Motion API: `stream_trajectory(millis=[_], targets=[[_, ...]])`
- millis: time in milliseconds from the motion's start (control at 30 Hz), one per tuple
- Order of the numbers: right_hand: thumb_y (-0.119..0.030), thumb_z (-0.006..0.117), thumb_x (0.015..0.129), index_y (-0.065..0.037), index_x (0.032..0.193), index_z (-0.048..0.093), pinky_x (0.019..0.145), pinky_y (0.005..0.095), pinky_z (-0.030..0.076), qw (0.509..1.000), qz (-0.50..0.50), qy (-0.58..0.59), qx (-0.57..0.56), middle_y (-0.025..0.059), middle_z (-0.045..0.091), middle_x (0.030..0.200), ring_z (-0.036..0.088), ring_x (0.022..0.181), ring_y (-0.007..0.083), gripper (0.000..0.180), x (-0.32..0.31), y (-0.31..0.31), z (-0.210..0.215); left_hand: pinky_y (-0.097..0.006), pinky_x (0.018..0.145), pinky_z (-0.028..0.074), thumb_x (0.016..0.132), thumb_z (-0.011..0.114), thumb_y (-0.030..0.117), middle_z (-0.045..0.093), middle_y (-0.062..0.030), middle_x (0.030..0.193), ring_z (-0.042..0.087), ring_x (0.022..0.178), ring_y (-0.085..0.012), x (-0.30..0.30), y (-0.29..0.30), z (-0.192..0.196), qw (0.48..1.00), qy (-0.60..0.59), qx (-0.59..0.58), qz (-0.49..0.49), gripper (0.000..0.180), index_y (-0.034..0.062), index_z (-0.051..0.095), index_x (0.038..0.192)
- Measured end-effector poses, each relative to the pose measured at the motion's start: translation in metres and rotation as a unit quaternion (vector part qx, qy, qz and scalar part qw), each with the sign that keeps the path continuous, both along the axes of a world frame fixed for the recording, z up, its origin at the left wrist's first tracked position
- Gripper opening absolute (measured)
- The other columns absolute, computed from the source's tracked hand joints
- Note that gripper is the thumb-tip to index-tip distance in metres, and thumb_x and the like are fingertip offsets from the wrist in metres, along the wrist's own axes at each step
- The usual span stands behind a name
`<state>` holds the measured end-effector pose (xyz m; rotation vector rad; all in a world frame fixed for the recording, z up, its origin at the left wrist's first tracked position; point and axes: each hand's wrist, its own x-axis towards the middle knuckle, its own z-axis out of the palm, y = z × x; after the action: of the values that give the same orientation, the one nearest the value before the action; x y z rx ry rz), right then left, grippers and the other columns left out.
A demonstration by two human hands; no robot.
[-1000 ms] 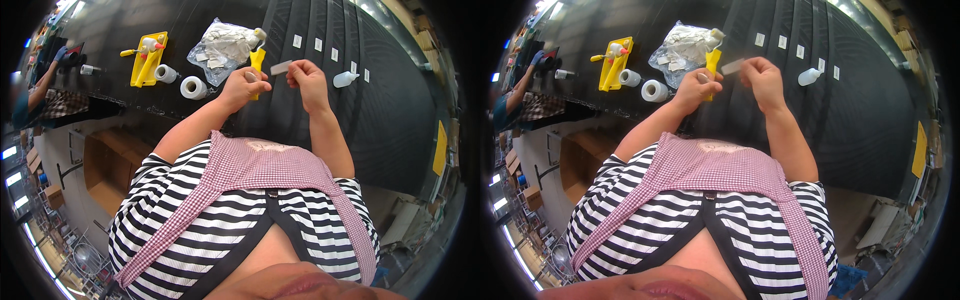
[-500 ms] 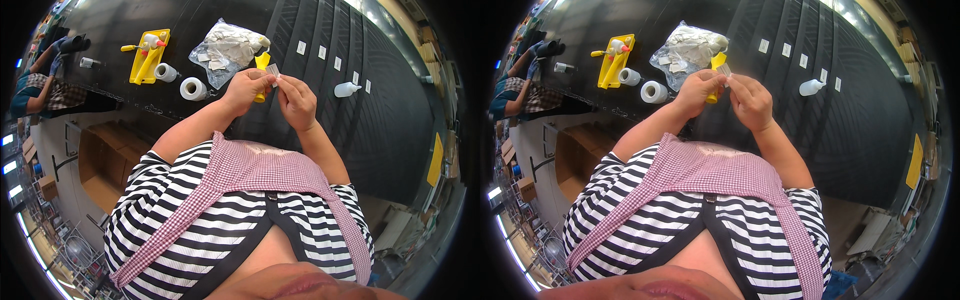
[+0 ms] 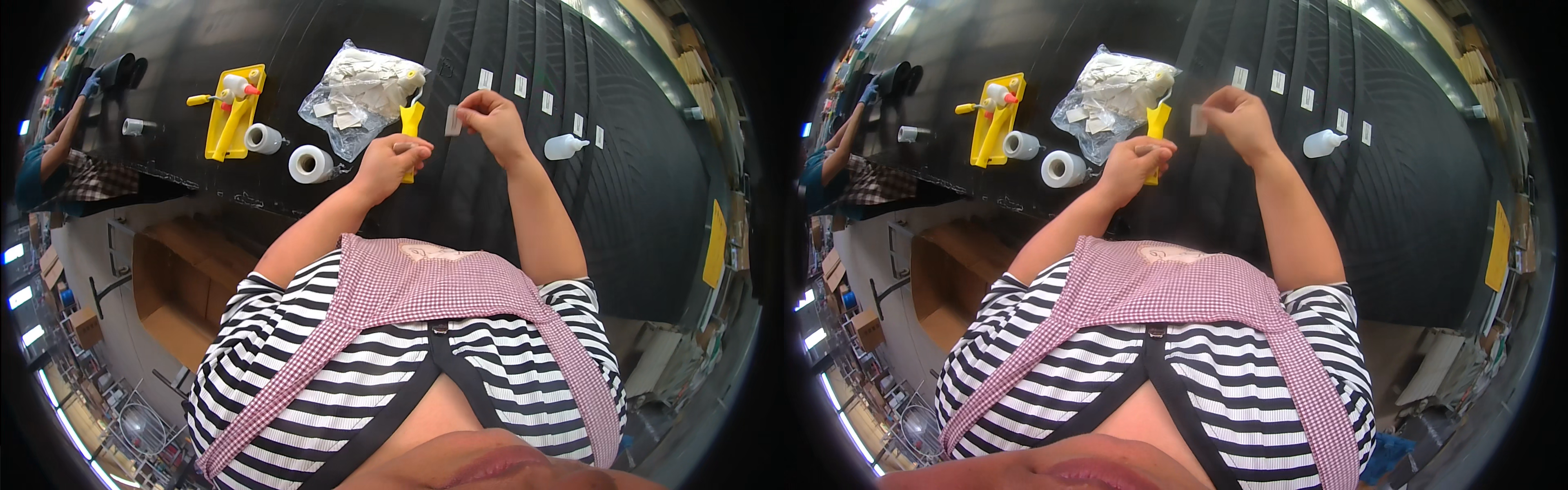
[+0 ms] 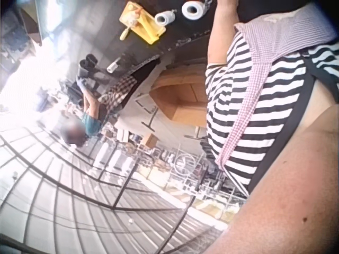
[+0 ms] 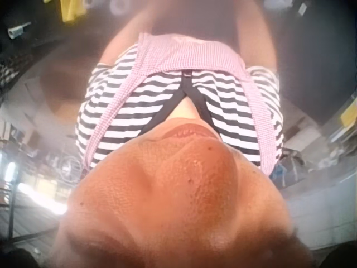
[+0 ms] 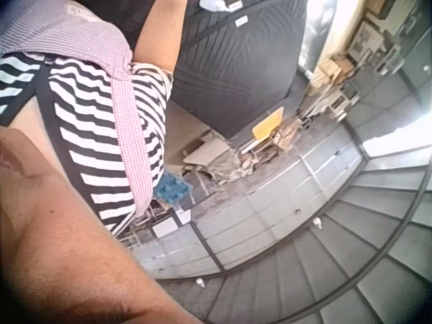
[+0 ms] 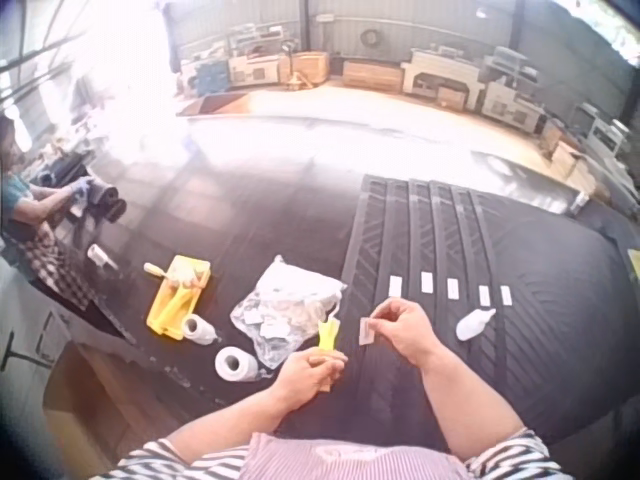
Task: The person applies liquid from a bottle onto specific spots on a large black mat, places small white squares on the liquid, and uses a roller to press them down.
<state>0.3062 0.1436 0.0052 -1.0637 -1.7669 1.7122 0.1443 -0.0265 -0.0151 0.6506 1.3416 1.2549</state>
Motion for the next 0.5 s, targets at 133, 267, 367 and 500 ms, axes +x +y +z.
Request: stream_trajectory(millis=[133,267,367,500], targets=[[-0.006,0.071,0.088,-0.003,0.091,0.070,0.065,0.0241,0.048,0.997,-0.041,-0.034,0.055,0.0013,0.068,0.078,0.061,0.070,0.0087,0.004,-0.017,0.041,-0.029,-0.027,0.075,0.052,0.089,0.076,0.011,0.066,-0.0083,0.104,0.064,0.085,-0.0151,0.006,-0.018,-0.026,0.980,0.135,0.143,0.004,0.014,0.0009,0.074,0.098],[-0.008,0.073,0.089,-0.003,0.089,0.070,0.066,0.0254,0.049,0.976,-0.049,-0.083,0.194,0.0013,0.066,0.074,0.060,0.069,0.0087,0.005,-0.042,0.063,-0.043,-0.033,0.084,0.052,0.084,0.081,0.014,0.064,-0.0111,0.110,0.065,0.097,-0.0251,0.003,-0.020,-0.039,0.942,0.246,0.227,-0.021,0.015,0.0077,0.076,0.096],[-0.013,0.077,0.083,-0.004,0.084,0.072,0.072,0.0306,0.051,0.937,-0.075,-0.143,0.311,0.0042,0.065,0.085,0.062,0.074,0.0155,0.010,-0.054,0.074,-0.052,-0.033,0.084,0.052,0.083,0.082,0.015,0.064,-0.0110,0.111,0.065,0.097,-0.0266,0.001,-0.018,-0.038,0.939,0.258,0.225,-0.032,0.015,0.0088,0.076,0.096],[-0.016,0.079,0.080,-0.006,0.082,0.074,0.075,0.0339,0.052,0.912,-0.105,-0.171,0.356,0.0066,0.063,0.095,0.064,0.081,0.0213,0.011,-0.060,0.084,-0.061,-0.034,0.084,0.052,0.082,0.082,0.015,0.065,-0.0114,0.111,0.066,0.098,-0.0269,0.000,-0.017,-0.036,0.942,0.248,0.225,-0.033,0.016,0.0090,0.076,0.095]])
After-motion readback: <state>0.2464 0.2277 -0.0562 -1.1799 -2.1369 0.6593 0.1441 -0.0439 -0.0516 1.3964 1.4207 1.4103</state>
